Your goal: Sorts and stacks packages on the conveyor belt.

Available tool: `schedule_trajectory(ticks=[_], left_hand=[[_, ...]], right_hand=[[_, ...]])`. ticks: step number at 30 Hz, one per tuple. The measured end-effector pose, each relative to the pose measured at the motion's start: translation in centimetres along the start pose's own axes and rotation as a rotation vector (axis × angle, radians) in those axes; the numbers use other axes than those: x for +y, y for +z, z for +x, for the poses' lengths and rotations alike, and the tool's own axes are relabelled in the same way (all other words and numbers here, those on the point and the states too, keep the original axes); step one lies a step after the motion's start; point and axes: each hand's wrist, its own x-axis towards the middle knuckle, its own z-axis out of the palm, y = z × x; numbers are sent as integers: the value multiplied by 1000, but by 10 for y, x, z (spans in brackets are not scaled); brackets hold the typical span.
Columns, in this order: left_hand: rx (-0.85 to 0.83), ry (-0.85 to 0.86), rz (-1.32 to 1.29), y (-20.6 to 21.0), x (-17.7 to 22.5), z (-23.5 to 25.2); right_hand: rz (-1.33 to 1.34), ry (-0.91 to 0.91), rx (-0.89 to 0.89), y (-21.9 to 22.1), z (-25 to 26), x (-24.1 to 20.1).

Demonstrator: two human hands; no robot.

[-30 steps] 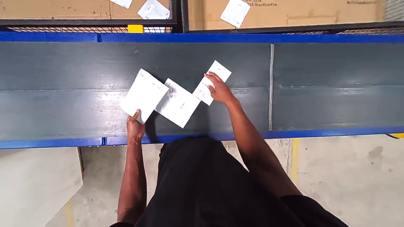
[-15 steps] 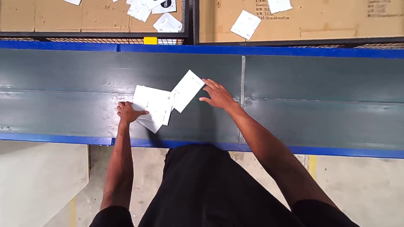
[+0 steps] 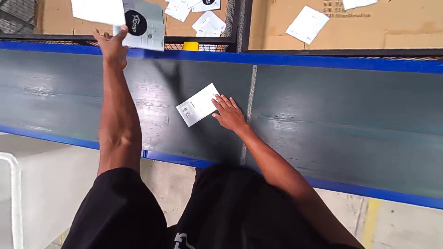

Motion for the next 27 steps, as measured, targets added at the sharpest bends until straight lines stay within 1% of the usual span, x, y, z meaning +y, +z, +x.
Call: schedule_trajectory(ticks=[1,2,3,5,6,7,8,9,10,11,12,13,15,16,18,20,21,22,23,24,25,27], left_hand=[[-15,9,126,16,-10,-2],[-110,39,294,32,-19,-21],[-283,85,457,49,-28,-49],[-727,138,738,76,-63,-124],[-878,159,906,85,-86,-165],[-946,160,1077,89,-105,-203],[-940,144,1180,88,-117,-233],[-888,113,1215,84,-121,-251],[-819,66,1217,77,-121,-258],[-787,-6,1181,67,-121,-258],[-790,-89,1096,58,-121,-253],[-806,-157,952,50,-120,-244],[-793,-238,543,42,-107,-213],[-732,-257,316,44,-96,-193],[-521,-267,-55,54,-65,-146],[-381,-252,-231,72,-28,-106],[-315,-247,-247,87,-16,-98],[-265,-231,-226,105,-6,-100],[-254,-196,-194,124,2,-110],[-292,-134,-156,144,8,-131],[-383,-53,-118,162,13,-163],[-697,125,-82,187,23,-241]], right_hand=[[1,12,-7,1,-2,-3],[4,19,-6,2,-4,-6],[7,18,11,2,-3,-7],[18,15,53,7,-4,-9],[25,14,75,10,-5,-11],[32,10,94,12,-7,-12],[46,5,102,13,-10,-14],[72,-1,103,13,-11,-16],[120,-7,100,10,-12,-17],[188,-10,107,8,-17,-20],[264,-5,121,4,-23,-22],[338,2,138,-1,-32,-22],[453,28,167,-13,-53,-21],[496,48,169,-18,-66,-19],[549,75,179,-25,-93,-12],[557,112,194,-29,-120,-2],[554,138,203,-30,-136,4],[553,159,221,-30,-151,10],[556,174,243,-31,-164,16],[562,189,265,-31,-178,23],[571,208,280,-30,-191,30],[589,251,318,-26,-219,39]])
